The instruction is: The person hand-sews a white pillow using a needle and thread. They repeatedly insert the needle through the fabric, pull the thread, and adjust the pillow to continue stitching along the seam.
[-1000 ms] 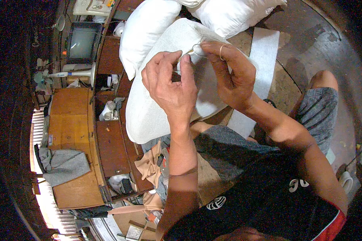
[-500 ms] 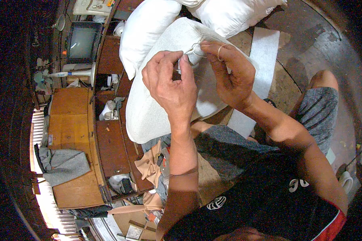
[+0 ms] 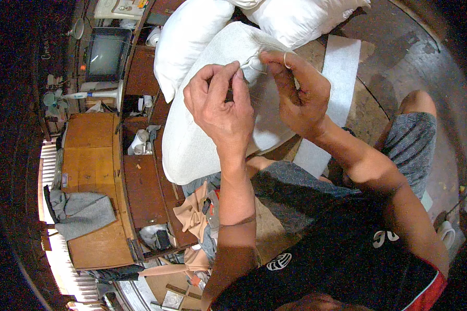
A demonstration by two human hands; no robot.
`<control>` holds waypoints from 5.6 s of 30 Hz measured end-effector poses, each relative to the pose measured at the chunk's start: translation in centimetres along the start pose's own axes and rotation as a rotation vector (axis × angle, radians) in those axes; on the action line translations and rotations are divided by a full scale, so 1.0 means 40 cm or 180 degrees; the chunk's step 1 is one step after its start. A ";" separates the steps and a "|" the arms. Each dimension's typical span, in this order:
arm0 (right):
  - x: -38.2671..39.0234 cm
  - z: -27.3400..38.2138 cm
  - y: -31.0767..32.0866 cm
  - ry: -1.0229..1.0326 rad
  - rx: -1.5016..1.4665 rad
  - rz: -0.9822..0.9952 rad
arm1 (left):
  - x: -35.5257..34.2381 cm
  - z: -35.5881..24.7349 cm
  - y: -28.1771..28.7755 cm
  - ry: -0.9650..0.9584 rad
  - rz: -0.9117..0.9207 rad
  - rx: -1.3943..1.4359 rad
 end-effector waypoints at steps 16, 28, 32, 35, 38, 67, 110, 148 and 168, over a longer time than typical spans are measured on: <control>-0.009 0.019 -0.015 0.0559 0.0225 0.0204 | -0.006 -0.001 -0.004 -0.0088 0.0046 -0.0038; -0.007 -0.002 -0.017 0.0229 0.0136 0.0240 | -0.008 -0.005 -0.003 -0.0068 0.0098 -0.0123; -0.014 -0.054 -0.023 -0.0711 -0.0474 0.0248 | -0.003 0.002 -0.003 -0.0171 -0.0016 -0.0072; -0.014 -0.094 -0.026 -0.1152 -0.1073 0.0143 | -0.005 0.002 -0.006 -0.0153 0.0012 -0.0060; -0.021 -0.060 -0.015 -0.0731 -0.0637 0.0156 | -0.008 -0.001 -0.007 -0.0110 0.0077 -0.0056; -0.025 -0.107 -0.035 -0.1294 -0.1328 0.0233 | -0.007 0.009 -0.012 -0.0095 0.0018 -0.0026; -0.032 -0.145 -0.068 -0.2285 -0.1875 0.0736 | -0.017 0.024 -0.018 0.0029 0.0169 0.0065; 0.034 -0.063 0.019 -0.1480 -0.0170 0.0639 | 0.185 0.199 0.271 0.1739 0.0958 0.6047; 0.174 0.086 -0.150 -0.0825 -0.0400 0.2353 | 0.632 -0.151 0.107 0.2329 0.3357 0.3514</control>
Point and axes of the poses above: each hand's wrist, its own x-axis away from the middle knuckle, its own y-axis out of the back of the hand, z = x × y, the point moved 9 cm from there along -x, towards the middle knuckle, and after that the axes turned 7 degrees about -x, right-handed, at the moved point
